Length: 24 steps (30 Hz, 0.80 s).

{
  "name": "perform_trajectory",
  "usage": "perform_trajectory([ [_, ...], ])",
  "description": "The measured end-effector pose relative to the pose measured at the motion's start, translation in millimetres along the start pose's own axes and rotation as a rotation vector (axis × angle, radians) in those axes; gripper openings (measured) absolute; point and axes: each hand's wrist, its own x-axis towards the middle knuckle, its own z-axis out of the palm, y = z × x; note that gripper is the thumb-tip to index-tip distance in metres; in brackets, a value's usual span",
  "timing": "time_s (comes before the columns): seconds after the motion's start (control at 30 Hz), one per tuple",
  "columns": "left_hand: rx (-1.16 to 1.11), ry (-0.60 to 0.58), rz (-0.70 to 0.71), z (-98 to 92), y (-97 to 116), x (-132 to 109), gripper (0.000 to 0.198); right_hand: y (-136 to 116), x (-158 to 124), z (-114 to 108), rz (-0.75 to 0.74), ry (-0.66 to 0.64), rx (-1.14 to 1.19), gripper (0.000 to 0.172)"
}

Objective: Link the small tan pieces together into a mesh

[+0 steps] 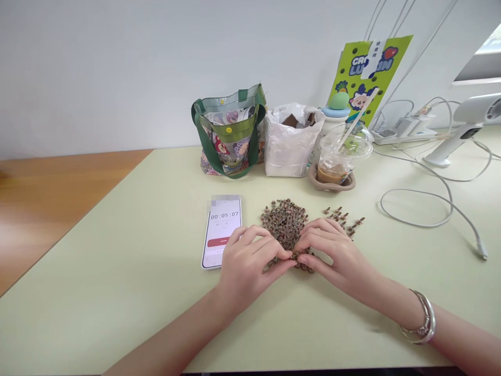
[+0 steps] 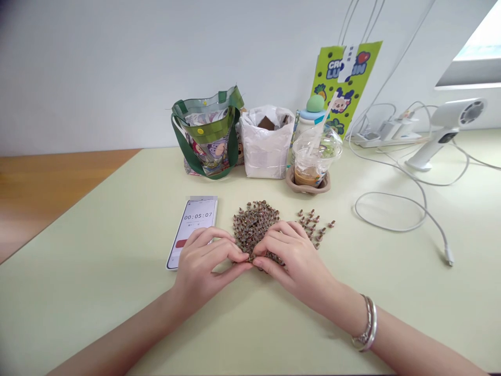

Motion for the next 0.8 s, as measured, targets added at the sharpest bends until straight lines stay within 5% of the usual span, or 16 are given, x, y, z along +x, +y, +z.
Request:
perform_trajectory([
  [0.33,0.008,0.017,0.005,-0.6,-0.3,2.1,0.016,1.9,-1.4,1.7,-0.097,0.149,-0.131,0.005],
  [0.8,-0.014,0.004,-0.011,-0.6,1.1,0.3,0.020,1.2,-1.4,0.5,-0.120,0.112,-0.115,0.004],
])
